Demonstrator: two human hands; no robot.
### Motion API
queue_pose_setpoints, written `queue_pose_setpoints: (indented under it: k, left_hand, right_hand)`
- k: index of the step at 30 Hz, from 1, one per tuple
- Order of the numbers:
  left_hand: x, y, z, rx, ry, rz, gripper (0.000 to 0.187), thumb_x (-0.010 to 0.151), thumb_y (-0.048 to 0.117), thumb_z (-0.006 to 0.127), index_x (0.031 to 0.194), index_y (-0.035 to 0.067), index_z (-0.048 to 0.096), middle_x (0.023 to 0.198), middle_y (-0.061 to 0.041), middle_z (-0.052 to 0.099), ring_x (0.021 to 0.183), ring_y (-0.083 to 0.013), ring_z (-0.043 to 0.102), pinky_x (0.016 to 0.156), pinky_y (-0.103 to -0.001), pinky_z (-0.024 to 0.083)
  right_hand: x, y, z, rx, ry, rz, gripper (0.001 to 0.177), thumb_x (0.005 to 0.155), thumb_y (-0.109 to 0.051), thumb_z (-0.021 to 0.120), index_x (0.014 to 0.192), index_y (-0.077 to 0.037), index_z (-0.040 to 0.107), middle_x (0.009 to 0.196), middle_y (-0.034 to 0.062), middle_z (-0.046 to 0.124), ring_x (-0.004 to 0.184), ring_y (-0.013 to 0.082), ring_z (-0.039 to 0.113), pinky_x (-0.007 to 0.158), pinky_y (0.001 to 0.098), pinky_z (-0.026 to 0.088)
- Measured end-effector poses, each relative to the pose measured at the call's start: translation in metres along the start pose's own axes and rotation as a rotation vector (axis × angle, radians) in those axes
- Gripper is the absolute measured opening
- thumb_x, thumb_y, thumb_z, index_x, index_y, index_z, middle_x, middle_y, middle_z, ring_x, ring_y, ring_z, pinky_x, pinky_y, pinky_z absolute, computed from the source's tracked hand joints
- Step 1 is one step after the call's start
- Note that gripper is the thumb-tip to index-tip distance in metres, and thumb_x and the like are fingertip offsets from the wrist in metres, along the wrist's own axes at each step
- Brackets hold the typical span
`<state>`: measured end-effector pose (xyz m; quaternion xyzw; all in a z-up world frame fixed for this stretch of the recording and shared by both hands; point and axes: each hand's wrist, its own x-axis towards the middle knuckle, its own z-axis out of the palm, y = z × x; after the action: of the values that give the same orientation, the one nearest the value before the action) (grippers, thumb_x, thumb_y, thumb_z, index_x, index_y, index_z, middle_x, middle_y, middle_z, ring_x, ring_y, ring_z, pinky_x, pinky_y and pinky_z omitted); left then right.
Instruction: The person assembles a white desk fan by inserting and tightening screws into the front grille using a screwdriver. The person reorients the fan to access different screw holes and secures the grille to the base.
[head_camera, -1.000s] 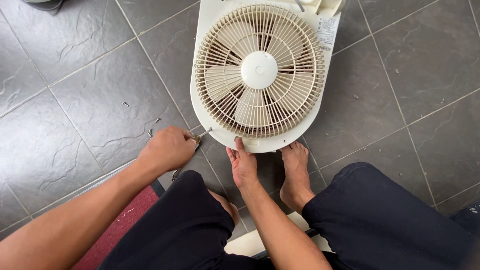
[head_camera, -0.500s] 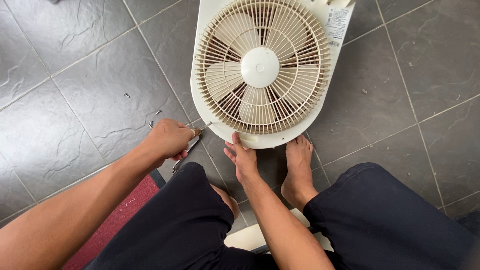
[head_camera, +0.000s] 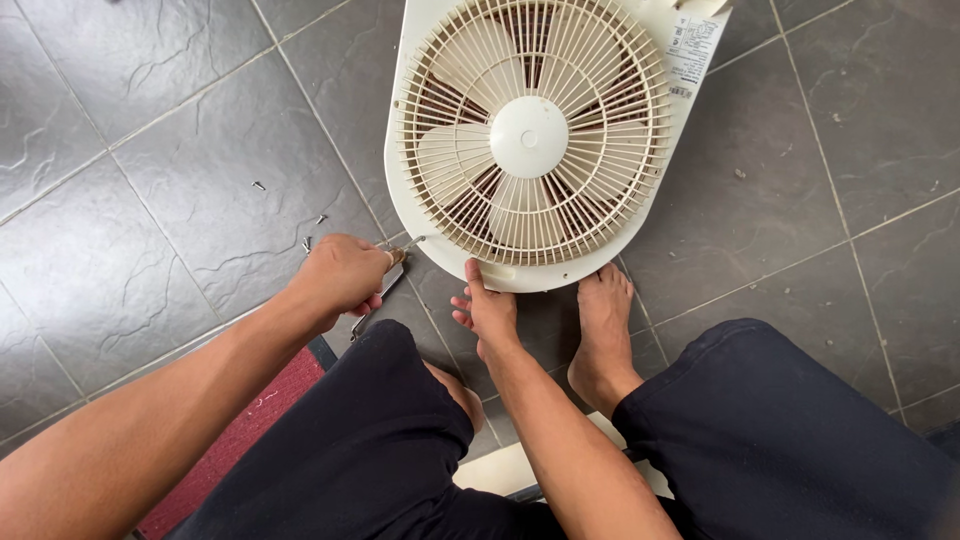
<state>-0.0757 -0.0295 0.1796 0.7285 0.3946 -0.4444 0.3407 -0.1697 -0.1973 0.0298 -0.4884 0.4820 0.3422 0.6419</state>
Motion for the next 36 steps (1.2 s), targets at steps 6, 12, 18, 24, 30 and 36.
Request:
queue_pose_setpoints:
  k: [6, 12, 18, 24, 30, 36]
  left_hand:
    - [0.001, -0.001, 0.002, 0.006, 0.011, -0.033, 0.03, 0.095, 0.023, 0.063, 0.086, -0.005, 0.069, 0.061, -0.008, 0.06, 0.05, -0.0167, 0.056, 0.046, -0.033, 0.046]
    - [-0.002, 0.0, 0.01, -0.047, 0.031, -0.008, 0.024, 0.094, 0.019, 0.06, 0.086, -0.002, 0.07, 0.062, -0.006, 0.06, 0.051, -0.0147, 0.057, 0.046, -0.032, 0.047]
    - [-0.002, 0.001, 0.005, -0.004, 0.016, -0.036, 0.027, 0.096, 0.017, 0.057, 0.082, -0.002, 0.07, 0.061, -0.007, 0.059, 0.049, -0.0145, 0.055, 0.044, -0.031, 0.046]
    - [0.003, 0.0, 0.006, -0.108, 0.002, -0.049, 0.028, 0.095, 0.017, 0.061, 0.073, -0.001, 0.063, 0.059, -0.007, 0.057, 0.047, -0.015, 0.054, 0.041, -0.031, 0.043]
    - [0.011, 0.028, 0.015, 0.029, -0.039, -0.138, 0.031, 0.094, 0.012, 0.049, 0.073, -0.004, 0.064, 0.059, -0.015, 0.063, 0.044, -0.0214, 0.053, 0.041, -0.038, 0.04]
    - [0.007, 0.04, 0.025, 0.355, -0.016, -0.013, 0.03, 0.092, 0.016, 0.05, 0.082, -0.006, 0.068, 0.061, -0.016, 0.067, 0.045, -0.0213, 0.061, 0.043, -0.036, 0.049]
  right_hand:
    - [-0.003, -0.003, -0.002, -0.031, -0.005, 0.007, 0.069, 0.082, -0.061, 0.072, 0.124, -0.006, 0.062, 0.094, 0.0021, 0.058, 0.077, 0.0147, 0.068, 0.058, 0.0267, 0.056]
    - [-0.005, -0.008, -0.002, -0.073, 0.001, 0.042, 0.074, 0.081, -0.063, 0.069, 0.128, -0.007, 0.061, 0.093, 0.0019, 0.06, 0.075, 0.014, 0.068, 0.056, 0.0257, 0.054]
    - [-0.008, -0.01, -0.003, -0.107, -0.014, 0.041, 0.076, 0.083, -0.064, 0.067, 0.13, -0.005, 0.059, 0.094, 0.0031, 0.06, 0.075, 0.0128, 0.068, 0.058, 0.025, 0.055]
    - [-0.002, -0.005, -0.002, -0.097, -0.012, 0.038, 0.074, 0.083, -0.065, 0.068, 0.127, -0.005, 0.061, 0.094, 0.0024, 0.06, 0.075, 0.0122, 0.067, 0.058, 0.0246, 0.055]
    - [0.006, 0.002, -0.001, -0.072, 0.023, 0.029, 0.071, 0.081, -0.062, 0.072, 0.123, -0.006, 0.065, 0.094, 0.0023, 0.062, 0.074, 0.0117, 0.067, 0.056, 0.0246, 0.055]
    - [0.01, 0.005, -0.003, -0.065, 0.026, 0.024, 0.069, 0.079, -0.062, 0.074, 0.12, -0.007, 0.065, 0.094, 0.0015, 0.062, 0.074, 0.0115, 0.067, 0.056, 0.0246, 0.055]
